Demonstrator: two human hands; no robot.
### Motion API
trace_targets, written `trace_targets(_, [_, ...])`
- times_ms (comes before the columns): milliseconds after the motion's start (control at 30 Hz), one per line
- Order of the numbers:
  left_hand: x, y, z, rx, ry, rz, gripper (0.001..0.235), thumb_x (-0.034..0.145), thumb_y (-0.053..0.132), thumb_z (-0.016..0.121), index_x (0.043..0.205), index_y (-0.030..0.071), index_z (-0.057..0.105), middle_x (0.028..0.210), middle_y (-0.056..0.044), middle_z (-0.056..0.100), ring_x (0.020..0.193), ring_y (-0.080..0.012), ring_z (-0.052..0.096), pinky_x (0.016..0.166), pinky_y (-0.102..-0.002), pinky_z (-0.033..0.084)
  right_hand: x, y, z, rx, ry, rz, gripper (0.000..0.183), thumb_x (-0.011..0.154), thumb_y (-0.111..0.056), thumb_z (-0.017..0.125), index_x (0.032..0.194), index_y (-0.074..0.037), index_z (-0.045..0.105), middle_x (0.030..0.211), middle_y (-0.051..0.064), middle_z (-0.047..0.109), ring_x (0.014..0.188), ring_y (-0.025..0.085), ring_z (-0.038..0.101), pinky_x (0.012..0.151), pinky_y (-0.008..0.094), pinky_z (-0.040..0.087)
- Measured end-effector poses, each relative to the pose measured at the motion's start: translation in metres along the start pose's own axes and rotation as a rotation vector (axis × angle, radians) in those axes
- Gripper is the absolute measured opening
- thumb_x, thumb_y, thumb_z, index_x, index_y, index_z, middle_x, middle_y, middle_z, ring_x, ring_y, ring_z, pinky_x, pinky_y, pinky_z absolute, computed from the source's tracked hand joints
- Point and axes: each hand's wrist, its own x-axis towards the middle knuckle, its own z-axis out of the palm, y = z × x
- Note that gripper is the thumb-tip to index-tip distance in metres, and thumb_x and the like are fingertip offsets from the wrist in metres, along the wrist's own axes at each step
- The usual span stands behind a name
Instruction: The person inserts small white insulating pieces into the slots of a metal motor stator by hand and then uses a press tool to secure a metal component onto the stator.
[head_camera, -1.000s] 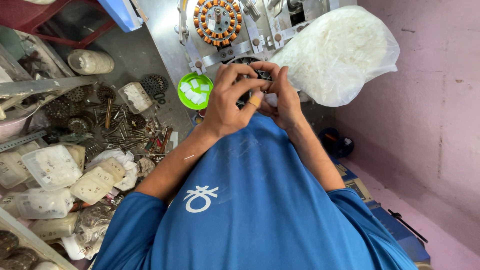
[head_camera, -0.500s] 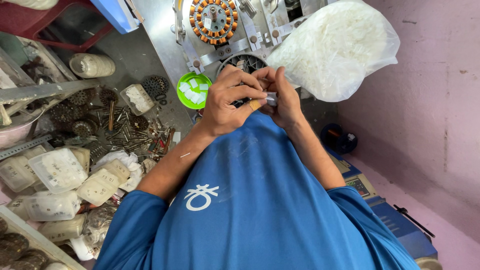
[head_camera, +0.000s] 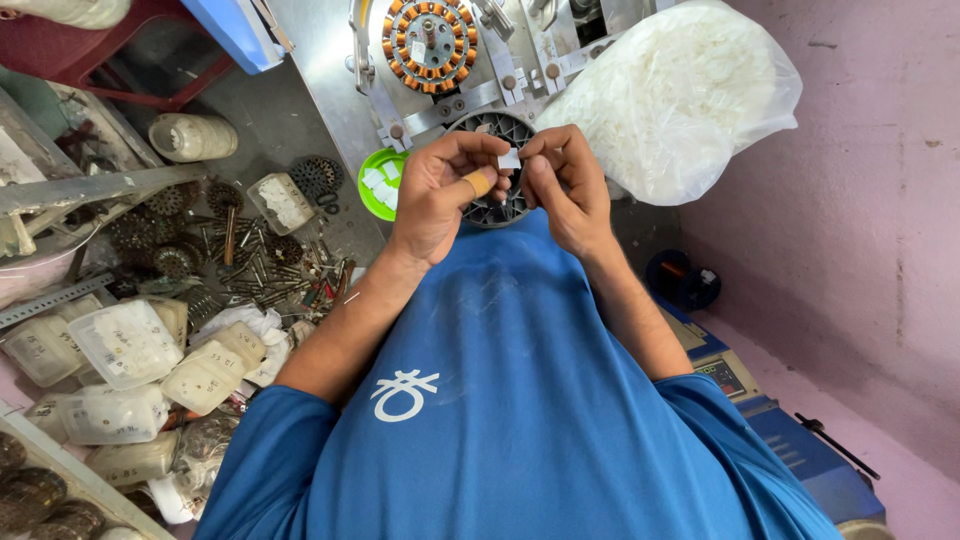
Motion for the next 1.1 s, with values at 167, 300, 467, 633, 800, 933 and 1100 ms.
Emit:
trace_targets(167, [-0.001,0.000,0.008,0.338,0.057,0.077,0.009,0.100,0.002,0.068,0.108,-0.001,0.067,0.087,-0.007,0.073,0.075,-0.0098,0.069,0.066,-0.024,0.056,0.000,-0.004,-0.001,-0.168,0.037,0.018,0.012,0.105,-0.009,0.064,0.115,-0.003,0.061,0.075,-0.004,0.057,0.066,0.003,0.048,0.062,0.020,0.038])
trace_targets(300, [-0.004,0.000,0.011,0.477,0.061,0.088,0.006,0.102,0.006,0.065,0.105,0.002,0.061,0.082,-0.004,0.070,0.072,-0.0060,0.065,0.065,-0.021,0.054,-0.001,0.002,-0.006,-0.197,0.052,0.029,0.013,0.102,-0.009,0.075,0.110,-0.003,0.067,0.077,-0.004,0.059,0.070,0.002,0.050,0.066,0.020,0.039])
trace_targets(467, [-0.002,-0.005,0.009,0.247,0.079,0.023,0.006,0.104,0.009,0.058,0.105,0.003,0.057,0.079,-0.002,0.065,0.064,-0.0046,0.054,0.057,-0.021,0.043,-0.002,-0.003,-0.004,-0.331,0.000,-0.064,0.023,0.089,-0.009,0.085,0.105,-0.003,0.071,0.074,-0.004,0.057,0.066,0.003,0.048,0.062,0.021,0.036])
trace_targets(633, [-0.005,-0.010,0.006,0.327,0.041,0.021,0.009,0.104,0.012,0.059,0.101,0.004,0.059,0.079,-0.001,0.065,0.066,-0.0042,0.054,0.057,-0.021,0.042,-0.001,-0.008,0.001,-0.464,0.027,-0.231,0.016,0.094,-0.006,0.081,0.106,-0.001,0.073,0.083,0.003,0.062,0.068,0.007,0.053,0.063,0.023,0.041])
trace_targets(800, [-0.008,-0.004,0.014,0.863,0.093,0.211,0.017,0.104,0.013,0.070,0.093,0.003,0.063,0.072,-0.005,0.061,0.064,-0.0093,0.052,0.057,-0.025,0.040,-0.006,-0.007,0.003,-0.460,0.106,-0.204,0.005,0.104,-0.004,0.071,0.105,-0.003,0.066,0.081,0.003,0.066,0.069,0.009,0.058,0.064,0.024,0.045])
trace_targets(933, [-0.008,0.014,0.027,0.949,0.122,0.466,0.017,0.095,0.011,0.074,0.106,0.001,0.066,0.089,-0.007,0.069,0.073,-0.0120,0.068,0.062,-0.026,0.055,-0.002,-0.014,0.002,-0.653,0.103,-0.209,0.007,0.102,-0.006,0.071,0.102,-0.002,0.065,0.077,0.005,0.068,0.067,0.009,0.063,0.061,0.025,0.049])
trace_targets(1100, [-0.006,0.021,0.023,1.107,0.066,0.555,0.009,0.097,0.007,0.076,0.104,0.002,0.072,0.095,-0.010,0.072,0.078,-0.0194,0.071,0.067,-0.030,0.056,-0.004,-0.021,-0.001,-0.670,0.034,-0.041,0.008,0.100,-0.006,0.070,0.101,0.000,0.067,0.071,0.006,0.070,0.061,0.009,0.068,0.055,0.025,0.049])
